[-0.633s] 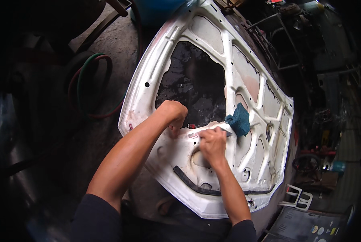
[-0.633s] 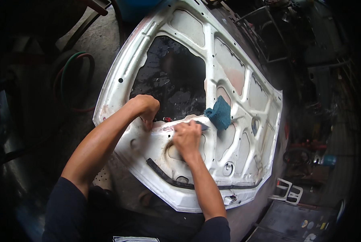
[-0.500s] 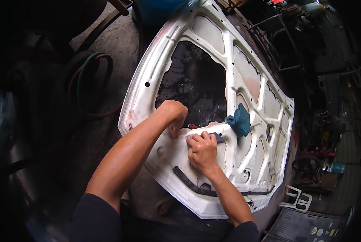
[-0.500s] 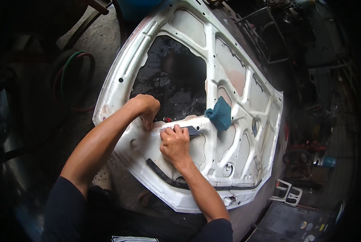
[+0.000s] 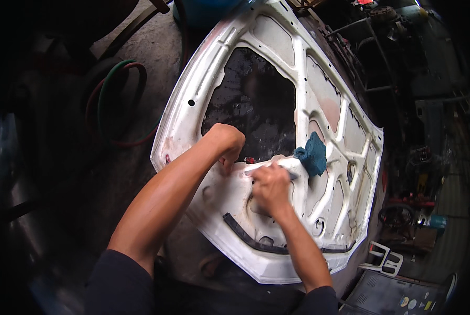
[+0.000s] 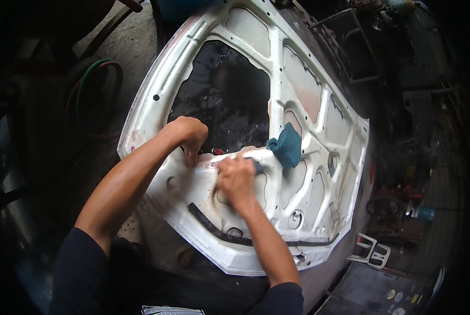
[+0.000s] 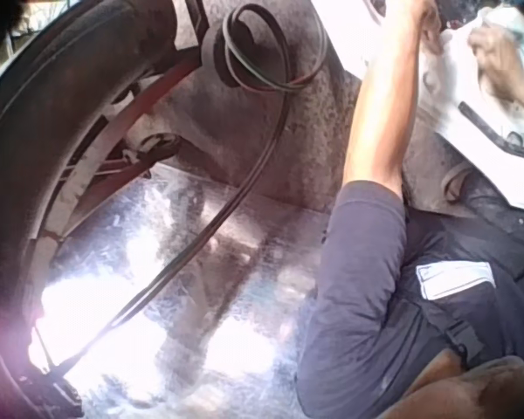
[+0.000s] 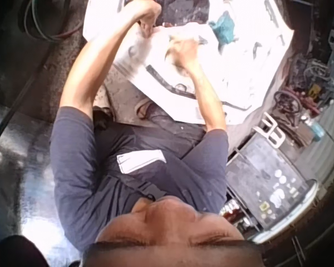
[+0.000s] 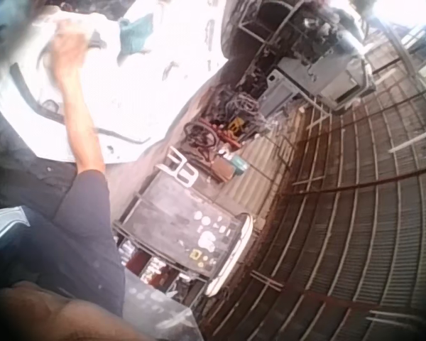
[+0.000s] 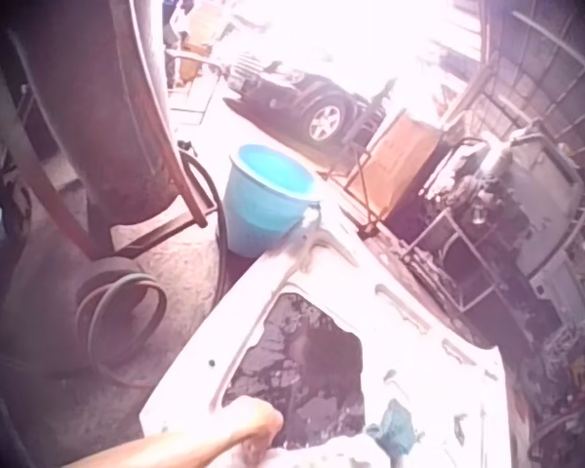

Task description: The person sands the inner surface of a white car hood with a sanding block, then wipes the sanded area with a blue cloth. The hood is positioned on a stand in a workshop.

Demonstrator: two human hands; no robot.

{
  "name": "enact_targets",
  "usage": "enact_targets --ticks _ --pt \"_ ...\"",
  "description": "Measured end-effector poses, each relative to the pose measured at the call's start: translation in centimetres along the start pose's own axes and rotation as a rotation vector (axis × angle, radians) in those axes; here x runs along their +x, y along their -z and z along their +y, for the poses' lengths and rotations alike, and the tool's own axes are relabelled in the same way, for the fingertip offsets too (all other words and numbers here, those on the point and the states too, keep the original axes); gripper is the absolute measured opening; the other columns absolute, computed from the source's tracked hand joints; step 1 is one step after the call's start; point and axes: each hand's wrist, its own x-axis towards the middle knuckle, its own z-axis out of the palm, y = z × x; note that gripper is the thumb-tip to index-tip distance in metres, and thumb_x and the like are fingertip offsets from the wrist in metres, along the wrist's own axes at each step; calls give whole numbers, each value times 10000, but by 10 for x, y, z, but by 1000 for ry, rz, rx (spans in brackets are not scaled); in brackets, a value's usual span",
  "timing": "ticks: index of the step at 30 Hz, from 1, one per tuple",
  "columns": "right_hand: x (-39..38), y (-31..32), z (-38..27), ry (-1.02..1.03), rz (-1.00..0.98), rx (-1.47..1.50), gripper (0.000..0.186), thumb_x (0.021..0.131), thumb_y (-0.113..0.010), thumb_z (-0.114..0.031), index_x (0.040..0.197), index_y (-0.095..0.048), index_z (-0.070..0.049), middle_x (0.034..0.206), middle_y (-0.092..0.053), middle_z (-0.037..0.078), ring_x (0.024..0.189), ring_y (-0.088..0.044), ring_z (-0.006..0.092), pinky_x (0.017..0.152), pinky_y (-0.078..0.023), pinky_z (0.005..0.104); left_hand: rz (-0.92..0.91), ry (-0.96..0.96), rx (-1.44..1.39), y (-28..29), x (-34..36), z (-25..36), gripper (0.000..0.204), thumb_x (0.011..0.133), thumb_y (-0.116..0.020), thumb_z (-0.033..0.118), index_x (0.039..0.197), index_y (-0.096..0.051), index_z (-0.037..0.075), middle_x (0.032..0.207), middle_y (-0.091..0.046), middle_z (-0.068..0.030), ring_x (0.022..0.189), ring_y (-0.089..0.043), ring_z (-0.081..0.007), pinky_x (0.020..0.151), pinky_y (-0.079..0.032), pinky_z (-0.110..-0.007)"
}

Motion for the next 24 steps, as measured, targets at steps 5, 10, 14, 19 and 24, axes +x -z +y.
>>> enact_targets --ticks 5,10,14,19,24 --pt "4 4 -3 271 -112 -108 85 642 -598 -120 673 -668 -82 721 -618 42 781 -549 237 656 -400 393 40 -1 -30 -2 -3 -2 321 580 -836 376 721 -730 108 744 -702 -19 755 -677 -201 698 -529 -338" --pt "4 4 0 53 -8 -123 137 632 -562 -70 705 -678 -81 735 -632 49 769 -546 239 646 -402 385 44 -5 -7 0 -3 -2 341 584 -831 387 739 -733 100 764 -706 -27 778 -680 -205 706 -530 -341" --pt "-1 0 -5 10 -39 -48 143 635 -571 -74 723 -684 -72 738 -631 57 791 -539 251 681 -375 388 42 -20 12 -2 0 -2 352 580 -828 390 757 -736 100 794 -708 -49 803 -679 -225 716 -531 -346" --pt "-1 -5 -8 206 -25 138 138 650 -556 -72 712 -680 -72 767 -653 54 786 -529 250 699 -382 389 80 -46 -30 -7 1 -7 373 552 -835 385 774 -739 101 827 -707 -71 826 -677 -242 733 -532 -353" --pt "1 -6 -4 87 -28 18 119 643 -545 -60 683 -657 -71 765 -630 28 785 -536 241 688 -387 391 70 -43 -40 -6 0 -6 387 545 -841 371 803 -741 99 856 -706 -90 841 -675 -250 750 -532 -357"
